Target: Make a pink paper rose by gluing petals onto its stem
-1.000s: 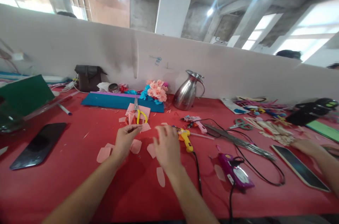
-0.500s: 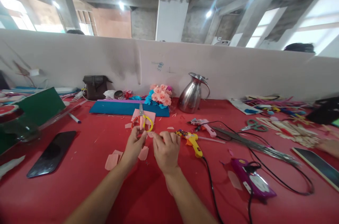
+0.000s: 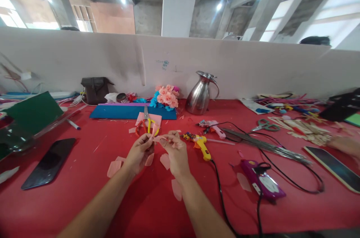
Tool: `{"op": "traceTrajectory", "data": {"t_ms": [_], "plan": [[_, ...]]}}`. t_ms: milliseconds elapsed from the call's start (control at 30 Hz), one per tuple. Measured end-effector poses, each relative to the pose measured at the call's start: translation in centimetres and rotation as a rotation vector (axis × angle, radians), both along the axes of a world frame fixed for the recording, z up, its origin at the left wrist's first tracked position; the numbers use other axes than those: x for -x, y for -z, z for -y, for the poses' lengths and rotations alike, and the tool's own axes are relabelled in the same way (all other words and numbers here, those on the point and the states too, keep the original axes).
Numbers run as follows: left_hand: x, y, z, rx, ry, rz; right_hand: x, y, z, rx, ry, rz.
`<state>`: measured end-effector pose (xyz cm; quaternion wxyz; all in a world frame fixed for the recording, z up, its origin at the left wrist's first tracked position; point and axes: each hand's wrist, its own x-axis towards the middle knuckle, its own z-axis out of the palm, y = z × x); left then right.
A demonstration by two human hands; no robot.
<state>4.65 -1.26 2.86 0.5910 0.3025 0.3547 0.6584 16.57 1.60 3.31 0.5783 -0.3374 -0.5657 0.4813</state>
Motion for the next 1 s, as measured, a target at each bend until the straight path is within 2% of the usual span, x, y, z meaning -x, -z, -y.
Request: {"op": "traceTrajectory", "data": {"t_ms": [133,267,367,433,733,833,1000], "plan": [[-0.2,-0.3,0.3,0.065,0.048,-0.007,0.2,-0.2,0.0,0.078,0.006,-0.063],[-0.4,-0.3,0.4,0.051,0.050,0.021,0.5,-0.4,0.2,0.136,-0.005,-0.122],[-0.5,-0.4,0.4,0.058,0.044,0.045,0.5,-0.3,0.1,0.120,0.003,-0.125],[-0.4,-0.5,0.4,0.069,0.047,0.049,0.3,-0.3,0.2,0.045,0.044,-0.064],[-0.4,-0.7,0.6,0.001,0.039,0.091,-0.6,-0.8,1.7,-0.489,0.212,0.331],[-0.6,-0.9,0.8,-0.043,0.043,0.077,-0.5,-0.6,2.0,-0.573,0.257,0.368],[-0.6,-0.8,1.0,-0.112,0.064,0.052,-0.5,-0.4,1.9,-0.599,0.278,0.360]]}}
